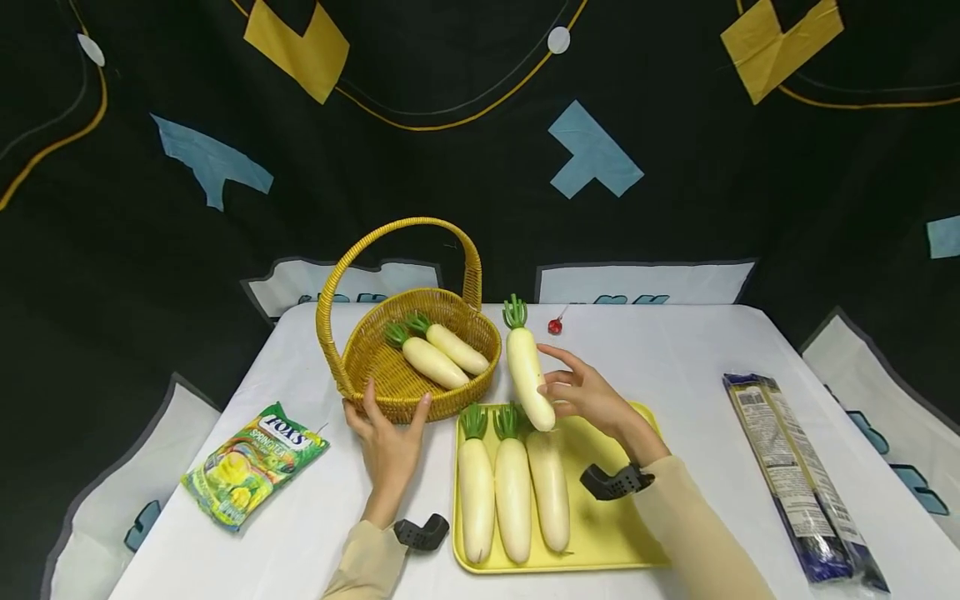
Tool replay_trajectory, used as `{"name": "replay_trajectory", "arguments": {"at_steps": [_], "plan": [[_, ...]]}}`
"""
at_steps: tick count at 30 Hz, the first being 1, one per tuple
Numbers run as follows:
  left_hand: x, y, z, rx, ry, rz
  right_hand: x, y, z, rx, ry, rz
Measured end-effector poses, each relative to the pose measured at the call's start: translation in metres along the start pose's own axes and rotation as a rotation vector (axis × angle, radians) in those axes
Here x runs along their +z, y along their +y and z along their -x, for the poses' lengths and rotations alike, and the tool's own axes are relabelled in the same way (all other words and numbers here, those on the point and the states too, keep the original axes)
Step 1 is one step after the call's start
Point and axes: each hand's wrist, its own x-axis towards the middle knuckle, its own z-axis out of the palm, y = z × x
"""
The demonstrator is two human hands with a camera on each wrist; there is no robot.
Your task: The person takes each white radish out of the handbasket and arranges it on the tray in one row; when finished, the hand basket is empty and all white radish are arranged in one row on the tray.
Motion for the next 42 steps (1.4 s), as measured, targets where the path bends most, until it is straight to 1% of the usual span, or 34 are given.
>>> {"name": "replay_trajectory", "arguments": {"at_steps": [3,9,15,19,24,27,29,32,35,42], "plan": [[-0.001,-0.001,-0.001,-0.003,0.000,0.005,-0.005,0.009,0.017,0.028,0.029,0.057],[-0.001,-0.004,0.000,0.004,0.000,0.016,-0.011,0.033,0.052,0.089,0.056,0.186],[0.001,-0.005,0.000,0.013,-0.008,0.015,-0.008,0.053,0.082,0.185,0.118,0.220],[0.001,-0.005,0.001,0.004,-0.009,0.016,-0.003,0.059,0.095,0.206,0.132,0.265],[0.000,-0.004,0.000,0.010,-0.002,0.017,0.006,0.056,0.105,0.228,0.147,0.308],[0.001,-0.003,0.001,0.015,0.001,0.023,0.011,0.052,0.109,0.243,0.135,0.359],[0.000,-0.003,0.000,0.016,0.005,0.027,0.015,0.049,0.110,0.240,0.117,0.420],[0.001,-0.004,0.000,0.012,0.006,0.028,0.018,0.046,0.110,0.209,0.099,0.536],[0.001,-0.005,0.000,0.010,0.008,0.026,0.018,0.044,0.110,0.173,0.098,0.610],[0.001,-0.005,0.001,0.011,0.008,0.014,0.013,0.041,0.108,0.153,0.129,0.602]]}}
